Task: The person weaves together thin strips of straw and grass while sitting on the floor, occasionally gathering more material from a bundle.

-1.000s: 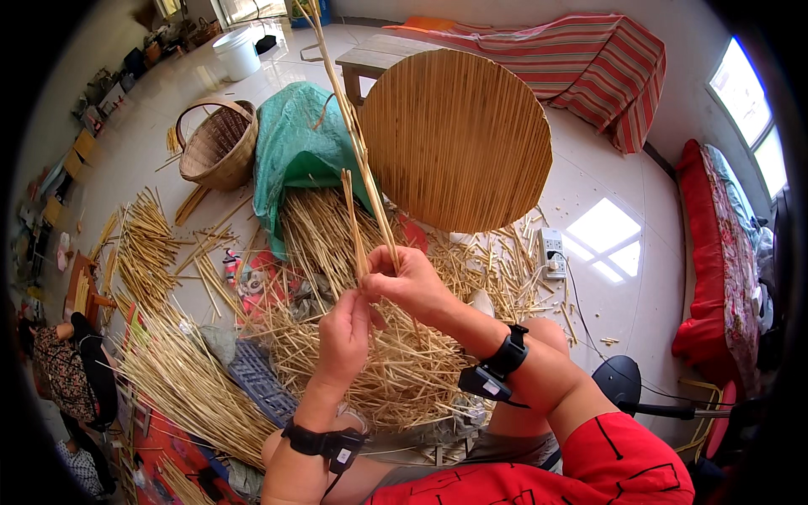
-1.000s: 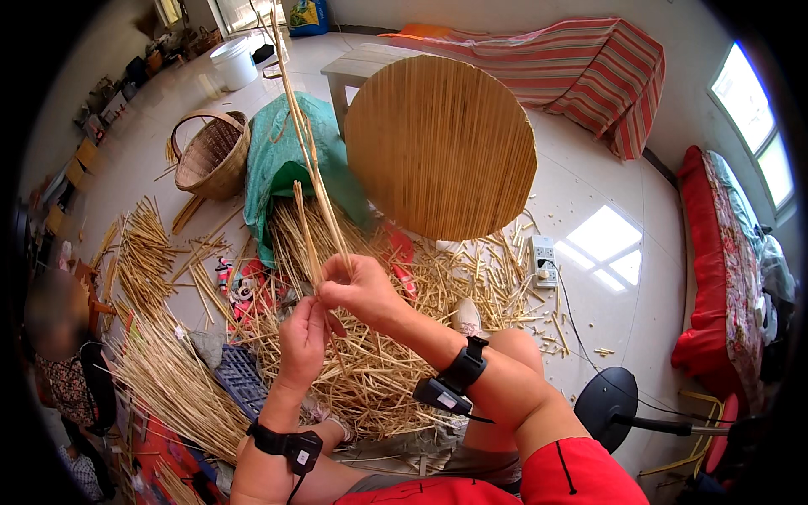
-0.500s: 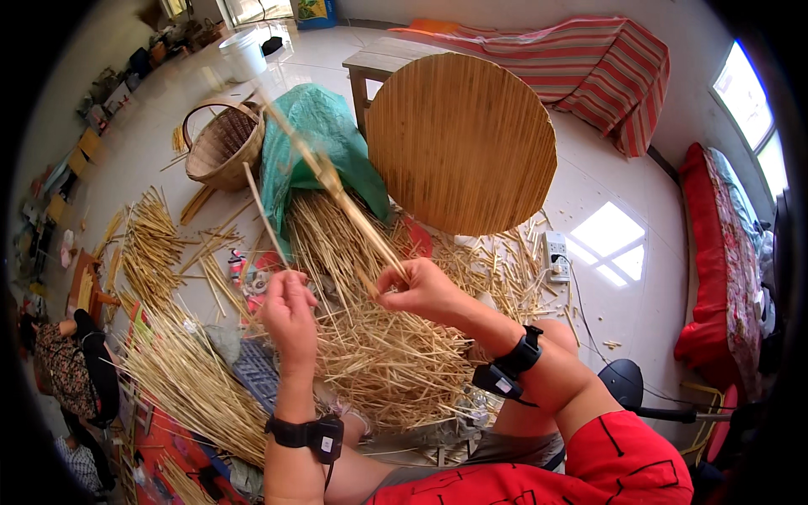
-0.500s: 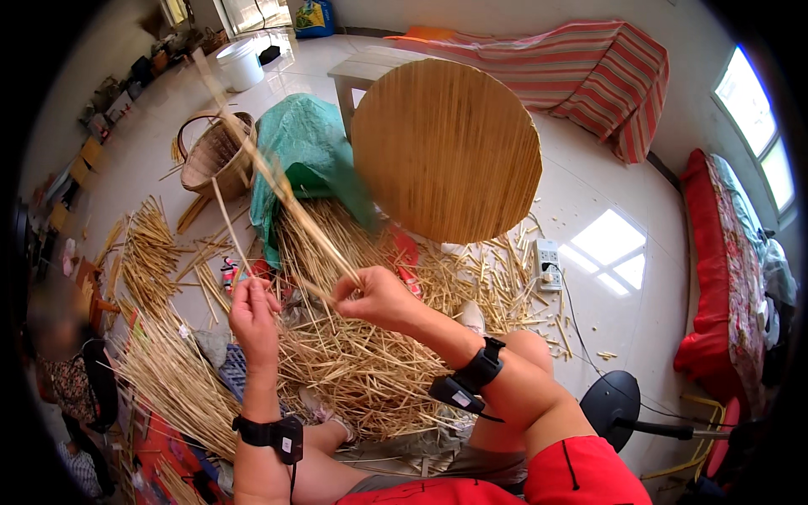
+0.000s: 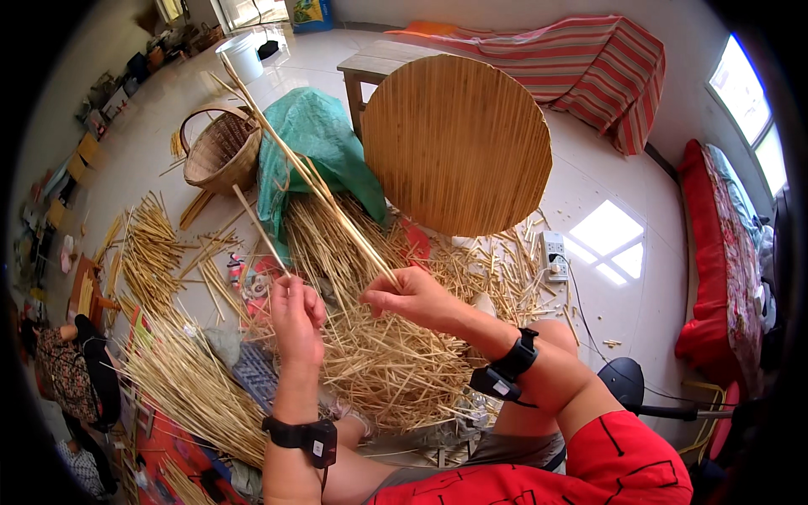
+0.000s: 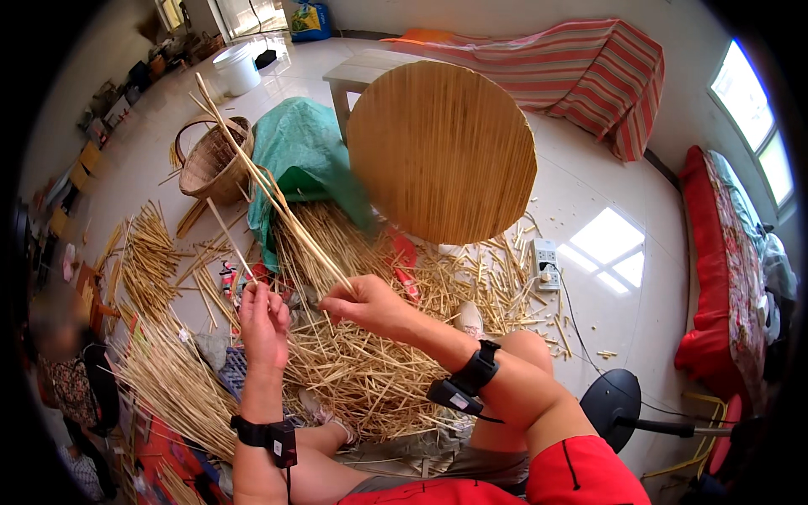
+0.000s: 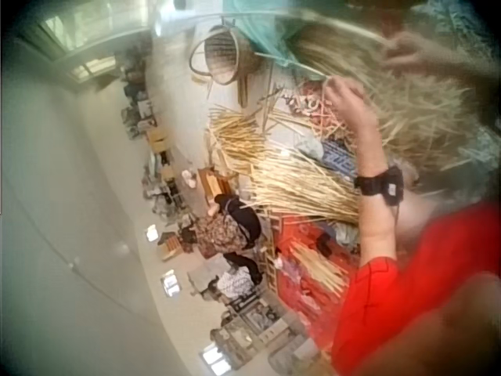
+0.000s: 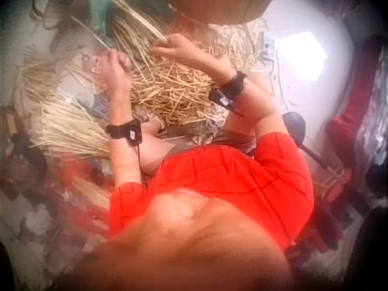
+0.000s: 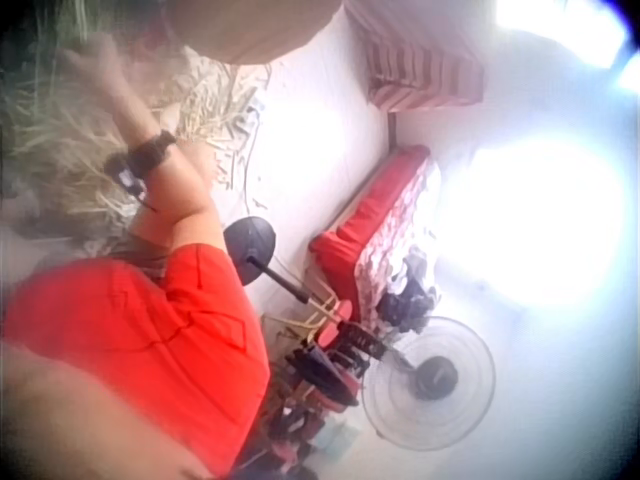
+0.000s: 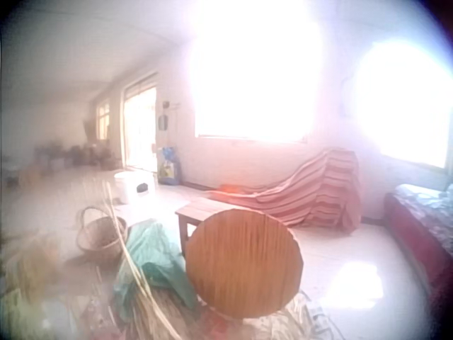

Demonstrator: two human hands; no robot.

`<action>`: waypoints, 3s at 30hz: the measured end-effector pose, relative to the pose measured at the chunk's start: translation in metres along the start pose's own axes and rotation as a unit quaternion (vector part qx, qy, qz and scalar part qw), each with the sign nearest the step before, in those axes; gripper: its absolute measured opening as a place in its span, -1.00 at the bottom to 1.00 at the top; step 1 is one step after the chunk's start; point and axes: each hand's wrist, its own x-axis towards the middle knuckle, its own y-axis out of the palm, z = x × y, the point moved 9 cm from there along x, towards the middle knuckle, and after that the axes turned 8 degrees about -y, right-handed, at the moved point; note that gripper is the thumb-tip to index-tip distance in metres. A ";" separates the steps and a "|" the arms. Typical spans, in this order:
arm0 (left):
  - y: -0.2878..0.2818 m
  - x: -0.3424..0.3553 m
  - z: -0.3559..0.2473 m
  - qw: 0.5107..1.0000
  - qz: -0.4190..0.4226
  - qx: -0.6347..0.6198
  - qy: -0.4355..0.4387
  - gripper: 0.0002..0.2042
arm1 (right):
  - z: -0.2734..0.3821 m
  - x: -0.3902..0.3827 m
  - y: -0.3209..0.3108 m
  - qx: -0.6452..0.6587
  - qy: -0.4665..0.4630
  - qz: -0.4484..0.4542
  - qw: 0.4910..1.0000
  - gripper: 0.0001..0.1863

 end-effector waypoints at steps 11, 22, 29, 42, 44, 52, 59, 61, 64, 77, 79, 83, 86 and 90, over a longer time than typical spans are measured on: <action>0.017 -0.012 0.027 0.992 0.052 0.109 -0.034 -0.88 | -0.012 -0.001 0.036 -0.124 -0.007 0.000 0.992 -0.72; 0.022 -0.008 0.018 0.985 0.091 0.140 -0.037 -0.83 | -0.014 0.001 0.018 -0.017 -0.043 -0.094 0.994 -0.64; 0.039 -0.019 0.036 0.974 0.154 0.128 -0.107 -0.83 | 0.002 0.006 -0.002 0.072 -0.046 -0.149 0.985 -0.74; 0.049 -0.028 0.037 0.974 0.140 0.141 -0.110 -0.88 | -0.010 0.004 -0.012 0.127 0.013 -0.169 0.977 -0.79; 0.043 -0.025 0.039 0.975 0.133 0.155 -0.091 -0.87 | -0.006 0.006 -0.010 0.124 -0.002 -0.162 0.979 -0.79; 0.040 -0.024 0.039 0.978 0.121 0.140 -0.097 -0.86 | -0.006 0.006 -0.004 0.136 -0.004 -0.135 0.981 -0.80; 0.039 -0.025 0.039 0.977 0.107 0.160 -0.095 -0.83 | 0.001 0.005 -0.006 0.081 -0.040 -0.146 0.985 -0.82; 0.039 -0.024 0.037 0.973 0.101 0.195 -0.068 -0.83 | 0.002 0.005 -0.009 0.051 -0.057 -0.156 0.985 -0.83; 0.039 -0.023 0.036 0.965 0.102 0.238 -0.039 -0.84 | 0.000 0.005 -0.011 0.013 -0.065 -0.162 0.985 -0.85; 0.042 -0.026 0.045 0.966 0.153 0.150 -0.143 -0.89 | -0.010 0.004 -0.012 0.110 0.014 -0.155 0.982 -0.87; 0.045 -0.027 0.046 0.966 0.138 0.177 -0.128 -0.89 | -0.006 0.003 -0.017 0.106 0.014 -0.174 0.979 -0.87; 0.043 -0.029 0.052 0.956 0.135 0.222 -0.135 -0.86 | -0.014 0.004 -0.037 0.103 -0.009 -0.261 0.960 -0.87; 0.042 -0.029 0.049 0.956 0.132 0.237 -0.111 -0.87 | -0.014 0.002 -0.036 0.130 -0.002 -0.257 0.958 -0.87; 0.036 -0.024 0.042 0.964 0.104 0.235 -0.068 -0.87 | -0.009 0.002 -0.019 0.065 -0.014 -0.182 0.981 -0.86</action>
